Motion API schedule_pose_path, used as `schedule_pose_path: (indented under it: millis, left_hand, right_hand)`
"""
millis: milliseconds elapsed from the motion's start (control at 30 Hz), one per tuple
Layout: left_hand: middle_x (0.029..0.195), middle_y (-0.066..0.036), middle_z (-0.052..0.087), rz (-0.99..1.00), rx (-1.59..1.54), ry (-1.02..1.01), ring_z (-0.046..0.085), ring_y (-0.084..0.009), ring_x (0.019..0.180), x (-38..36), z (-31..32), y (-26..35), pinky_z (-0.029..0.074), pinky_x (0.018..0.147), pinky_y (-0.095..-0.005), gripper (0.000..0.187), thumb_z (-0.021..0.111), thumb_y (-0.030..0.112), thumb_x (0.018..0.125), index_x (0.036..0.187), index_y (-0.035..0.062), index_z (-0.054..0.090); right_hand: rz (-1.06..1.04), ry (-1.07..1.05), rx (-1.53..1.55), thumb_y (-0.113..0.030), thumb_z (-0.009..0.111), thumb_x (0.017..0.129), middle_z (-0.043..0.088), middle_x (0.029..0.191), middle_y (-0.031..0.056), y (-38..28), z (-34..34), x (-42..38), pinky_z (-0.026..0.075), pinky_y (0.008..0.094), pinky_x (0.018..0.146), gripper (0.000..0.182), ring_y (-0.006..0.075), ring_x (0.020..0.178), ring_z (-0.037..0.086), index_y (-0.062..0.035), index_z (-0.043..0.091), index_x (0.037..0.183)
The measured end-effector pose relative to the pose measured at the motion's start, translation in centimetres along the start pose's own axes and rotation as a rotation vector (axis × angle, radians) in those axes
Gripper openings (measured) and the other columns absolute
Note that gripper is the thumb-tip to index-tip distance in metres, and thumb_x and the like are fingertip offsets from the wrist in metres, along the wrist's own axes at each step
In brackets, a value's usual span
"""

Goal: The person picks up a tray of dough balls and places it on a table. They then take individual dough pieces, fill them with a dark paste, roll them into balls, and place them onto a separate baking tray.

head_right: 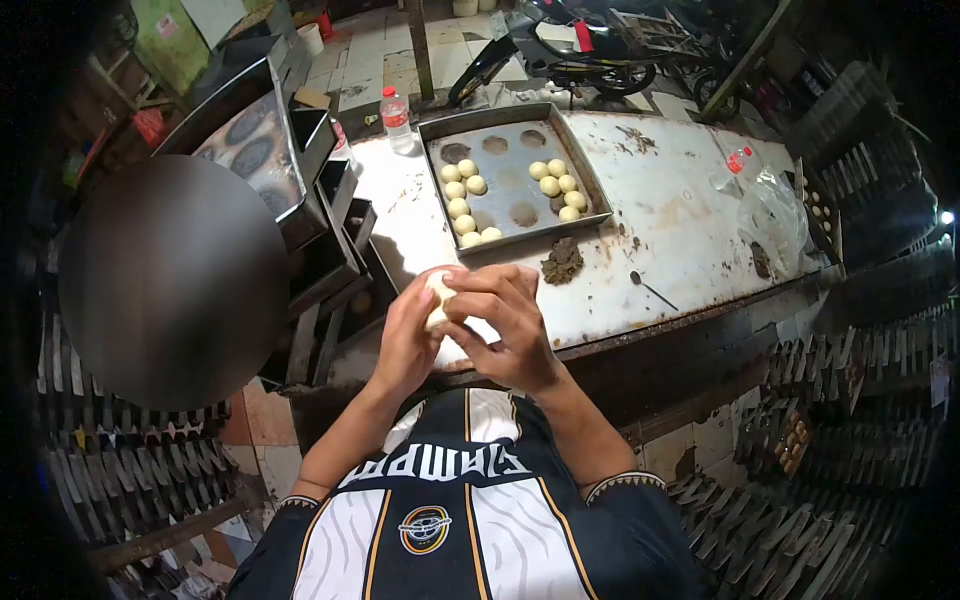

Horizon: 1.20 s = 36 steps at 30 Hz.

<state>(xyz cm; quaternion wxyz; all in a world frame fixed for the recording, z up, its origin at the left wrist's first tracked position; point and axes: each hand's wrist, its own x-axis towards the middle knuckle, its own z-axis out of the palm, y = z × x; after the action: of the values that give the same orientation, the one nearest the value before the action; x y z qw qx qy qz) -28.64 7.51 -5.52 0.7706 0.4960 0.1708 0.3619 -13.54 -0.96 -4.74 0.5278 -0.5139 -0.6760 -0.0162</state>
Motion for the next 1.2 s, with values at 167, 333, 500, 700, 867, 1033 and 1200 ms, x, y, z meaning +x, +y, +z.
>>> schedule_pose_path:
  millis: [167,333,500,700,867,1033,1200]
  left_hand:
    - [0.111,-0.011,0.071,0.064,0.308,-0.088,0.065,-0.0161,0.103,-1.2,-0.4,0.0,0.052,0.095,-0.0299,0.041,0.072,0.02,0.1,0.131,-0.0045,0.063]
    - [0.111,-0.011,0.077,0.25,0.627,0.198,0.071,-0.0231,0.106,2.5,0.4,-8.4,0.045,0.112,-0.0425,0.022,0.063,0.02,0.107,0.108,0.0024,0.077]
    - [0.118,-0.019,0.073,-0.201,0.594,0.008,0.07,-0.0268,0.112,1.7,-2.3,-18.4,0.051,0.104,-0.0377,0.043,0.055,0.035,0.111,0.134,0.0004,0.066]
    - [0.116,-0.018,0.072,0.071,0.897,-0.075,0.071,-0.0333,0.105,12.8,-4.6,-18.7,0.057,0.091,-0.043,0.033,0.069,0.019,0.099,0.127,0.0019,0.066]
    - [0.123,-0.02,0.069,-0.357,1.66,-0.116,0.067,-0.0394,0.118,25.7,-8.8,-27.0,0.055,0.097,-0.048,0.044,0.073,0.028,0.088,0.127,0.0083,0.068]
    - [0.116,-0.024,0.075,-0.65,1.726,-0.51,0.074,-0.036,0.11,29.1,-8.8,-26.6,0.059,0.094,-0.0504,0.058,0.078,0.029,0.08,0.131,0.0043,0.067]
    - [0.106,-0.031,0.069,-0.307,1.163,-0.143,0.069,-0.0459,0.101,24.9,-9.5,-24.8,0.054,0.091,-0.0531,0.039,0.069,0.025,0.09,0.117,-0.0012,0.058]
  right_hand:
    - [0.157,-0.062,0.029,-0.001,0.072,0.089,0.062,0.14,0.0121,-1.1,-0.9,-0.2,0.035,0.0435,0.115,0.035,0.028,0.129,0.053,-0.0087,0.07,0.123]
    - [0.963,0.473,1.154,-0.004,0.059,0.103,0.045,0.149,0.0133,-0.8,4.1,-4.5,0.036,0.0362,0.119,0.054,0.0227,0.138,0.047,-0.0014,0.038,0.154]
    - [0.682,0.143,-0.223,-0.01,0.064,0.095,0.063,0.116,0.0158,11.8,2.4,-18.4,0.049,0.0437,0.092,0.026,0.0324,0.111,0.061,-0.0028,0.06,0.12]
    - [0.486,-0.137,-0.335,-0.023,0.072,0.079,0.059,0.095,0.021,25.6,6.8,-25.8,0.042,0.0573,0.077,0.032,0.0447,0.093,0.057,-0.0021,0.06,0.1]
    - [0.261,-0.606,-0.082,-0.019,0.073,0.082,0.065,0.103,0.0158,21.6,3.7,-26.9,0.047,0.0526,0.09,0.022,0.0352,0.103,0.062,-0.0055,0.066,0.097]
    - [0.497,-0.265,-0.332,-0.017,0.071,0.082,0.065,0.1,0.0164,24.7,6.1,-22.4,0.048,0.0508,0.088,0.018,0.0363,0.098,0.063,-0.0048,0.067,0.094]
    - [0.309,-0.837,-0.076,-0.013,0.068,0.085,0.064,0.101,0.016,24.6,0.6,-25.9,0.047,0.0487,0.089,0.014,0.0339,0.101,0.062,-0.0058,0.066,0.097]
